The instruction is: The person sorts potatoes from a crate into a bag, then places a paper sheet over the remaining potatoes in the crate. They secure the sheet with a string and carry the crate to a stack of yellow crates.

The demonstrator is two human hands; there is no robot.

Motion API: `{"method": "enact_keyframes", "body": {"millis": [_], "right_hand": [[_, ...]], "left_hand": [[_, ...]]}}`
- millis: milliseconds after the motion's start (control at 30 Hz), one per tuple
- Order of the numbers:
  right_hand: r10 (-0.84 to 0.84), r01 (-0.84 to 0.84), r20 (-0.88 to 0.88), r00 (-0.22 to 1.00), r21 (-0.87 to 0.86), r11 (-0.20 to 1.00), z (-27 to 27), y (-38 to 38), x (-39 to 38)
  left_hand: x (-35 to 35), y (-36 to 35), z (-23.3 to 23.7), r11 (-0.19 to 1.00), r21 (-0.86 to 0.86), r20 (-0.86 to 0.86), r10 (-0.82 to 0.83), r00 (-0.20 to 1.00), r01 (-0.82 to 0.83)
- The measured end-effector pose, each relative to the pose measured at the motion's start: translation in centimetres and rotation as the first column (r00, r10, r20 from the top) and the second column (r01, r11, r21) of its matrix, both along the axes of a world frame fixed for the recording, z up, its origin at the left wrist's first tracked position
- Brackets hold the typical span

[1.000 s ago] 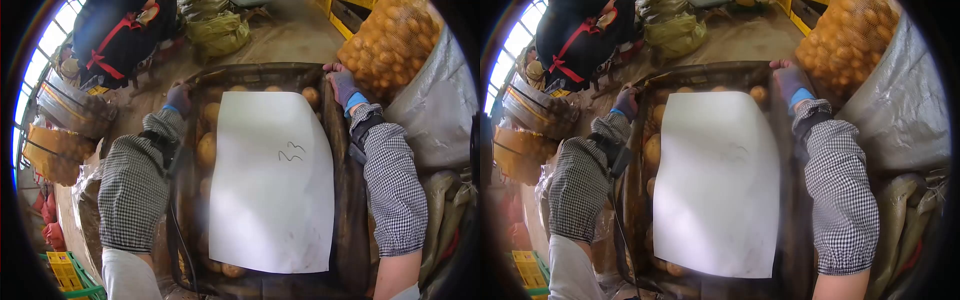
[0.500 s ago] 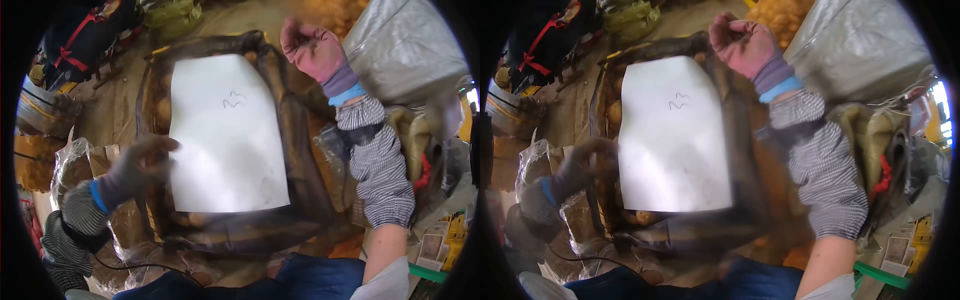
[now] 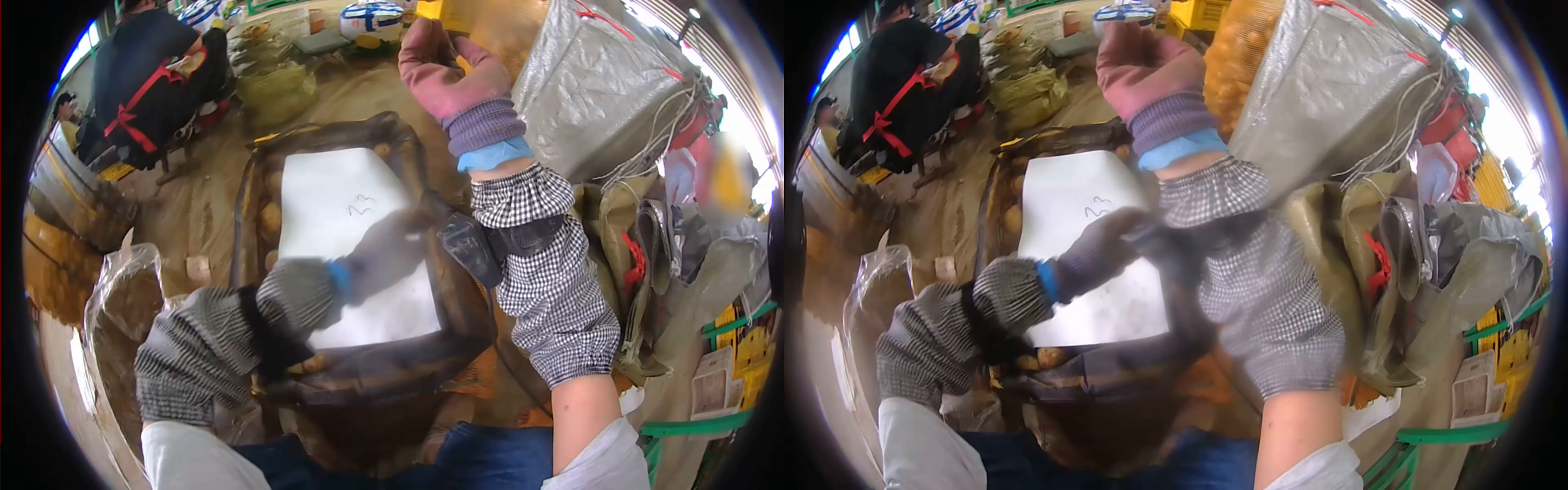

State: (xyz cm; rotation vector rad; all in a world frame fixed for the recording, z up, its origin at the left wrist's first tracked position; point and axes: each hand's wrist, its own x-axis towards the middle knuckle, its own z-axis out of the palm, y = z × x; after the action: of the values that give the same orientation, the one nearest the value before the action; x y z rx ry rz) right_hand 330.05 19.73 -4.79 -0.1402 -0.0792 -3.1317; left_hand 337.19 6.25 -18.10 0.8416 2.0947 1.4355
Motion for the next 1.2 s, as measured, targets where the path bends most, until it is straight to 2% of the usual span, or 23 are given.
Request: {"method": "enact_keyframes", "body": {"millis": [33, 67, 100, 133, 200, 233, 300, 333, 400, 433, 467, 533, 567, 667, 700, 767, 800, 833, 867, 1000, 1100, 1133, 1200], "right_hand": [[-0.023, 0.023, 0.022, 0.999, 0.009, 1.0, 0.1, -1.2, 0.1], [-0.044, 0.043, 0.035, 0.998, 0.022, 0.999, 0.6, -2.6, 0.1], [-0.064, 0.062, 0.045, 0.997, 0.037, 0.997, 1.0, -3.9, -0.1], [-0.144, 0.143, 0.009, 0.989, 0.086, 0.986, 0.8, -5.2, -0.6], [-0.314, 0.323, -0.077, 0.946, 0.169, 0.931, -0.3, -6.7, -2.0], [-0.448, 0.478, -0.166, 0.878, 0.309, 0.822, -0.8, -7.0, -2.1], [-0.62, 0.73, -0.403, 0.674, 0.496, 0.471, -1.5, -7.3, -2.2], [-0.574, 0.8, -0.567, 0.591, 0.506, 0.323, -2.0, -7.4, -2.0], [-0.422, 0.901, -0.827, 0.372, 0.431, -0.048, -2.8, -7.7, -1.8], [-0.292, 0.914, -0.918, 0.268, 0.338, -0.224, -3.2, -7.7, -1.8], [-0.111, 0.904, -0.993, 0.05, 0.092, -0.417, -3.5, -7.5, -2.7], [0.143, 0.843, -0.981, -0.131, -0.186, -0.504, -4.2, -7.2, -3.2], [0.265, 0.797, -0.944, -0.198, -0.312, -0.517, -4.7, -7.4, -2.8], [0.1, 0.863, -0.974, 0.203, 0.13, -0.488, -5.2, -8.0, 0.8], [0.064, 0.847, -0.95, 0.305, 0.24, -0.475, -5.0, -7.9, 2.0], [0.001, 0.789, -0.883, 0.469, 0.419, -0.449, -4.9, -6.3, 3.3], [0.079, 0.634, -0.764, 0.64, 0.469, -0.615, -6.1, -4.6, 4.4], [0.129, 0.635, -0.692, 0.71, 0.55, -0.543, -8.0, -3.6, 5.4], [0.179, 0.612, -0.611, 0.771, 0.632, -0.476, -9.9, -2.5, 6.4], [0.491, 0.628, -0.394, 0.777, 0.426, -0.652, -15.0, -1.3, 14.2], [0.491, 0.538, -0.23, 0.84, 0.47, -0.7, -18.3, -0.1, 16.8], [0.486, 0.517, -0.197, 0.851, 0.469, -0.716, -19.1, 0.2, 16.7], [0.45, 0.483, -0.192, 0.872, 0.487, -0.728, -19.4, 0.5, 16.2]], "left_hand": [[-0.7, 0.7, -1.7, 0.999, 0.023, -0.226, 0.039, 0.973, -0.035], [-1.1, 1.4, -1.6, 0.97, 0.242, 0.148, 0.0, 0.989, -0.036], [-1.4, 2.3, -1.1, 0.89, 0.442, 0.474, -0.124, 0.872, -0.114], [-1.4, 2.8, -1.0, 0.772, 0.582, 0.698, -0.313, 0.644, -0.255], [-1.0, 3.4, -1.7, 0.774, 0.622, 0.484, -0.26, 0.835, -0.119], [-0.8, 4.0, -2.7, 0.78, 0.624, 0.359, -0.237, 0.903, -0.043], [-0.5, 4.8, -3.5, 0.794, 0.598, 0.079, -0.194, 0.978, 0.11], [-0.3, 4.9, -3.8, 0.805, 0.565, -0.06, -0.178, 0.982, 0.181], [-0.7, 4.7, -4.3, 0.881, 0.394, -0.144, -0.222, 0.964, 0.262], [-1.1, 3.9, -3.4, 0.924, 0.259, -0.082, -0.27, 0.959, 0.282], [-0.7, 3.6, -1.2, 0.961, 0.049, -0.085, -0.267, 0.96, 0.272], [1.5, 3.2, 6.0, 0.876, -0.443, -0.167, -0.29, 0.942, 0.191], [1.4, 3.8, 3.7, 0.947, -0.272, -0.184, -0.225, 0.957, 0.17], [1.4, 3.4, -6.3, 0.945, 0.312, -0.16, -0.055, 0.986, 0.103], [0.5, 1.2, -6.5, 0.989, 0.081, -0.243, -0.098, 0.965, 0.121], [-1.9, -2.7, -4.6, 0.918, -0.379, -0.383, -0.272, 0.883, 0.118], [-1.3, -4.0, -2.8, 0.867, -0.495, -0.3, -0.231, 0.925, 0.056], [-0.2, -5.8, -2.7, 0.861, -0.508, -0.393, -0.202, 0.897, -0.029], [0.6, -7.7, -2.6, 0.873, -0.486, -0.436, -0.272, 0.858, 0.03], [6.9, -13.3, -5.1, 0.805, -0.536, -0.554, -0.564, 0.613, 0.256], [10.2, -14.8, -5.9, 0.759, -0.576, -0.562, -0.637, 0.527, 0.303], [10.3, -14.3, -5.9, 0.745, -0.6, -0.556, -0.649, 0.519, 0.29], [7.4, -13.1, -6.4, 0.893, -0.408, -0.528, -0.401, 0.748, 0.19]]}}
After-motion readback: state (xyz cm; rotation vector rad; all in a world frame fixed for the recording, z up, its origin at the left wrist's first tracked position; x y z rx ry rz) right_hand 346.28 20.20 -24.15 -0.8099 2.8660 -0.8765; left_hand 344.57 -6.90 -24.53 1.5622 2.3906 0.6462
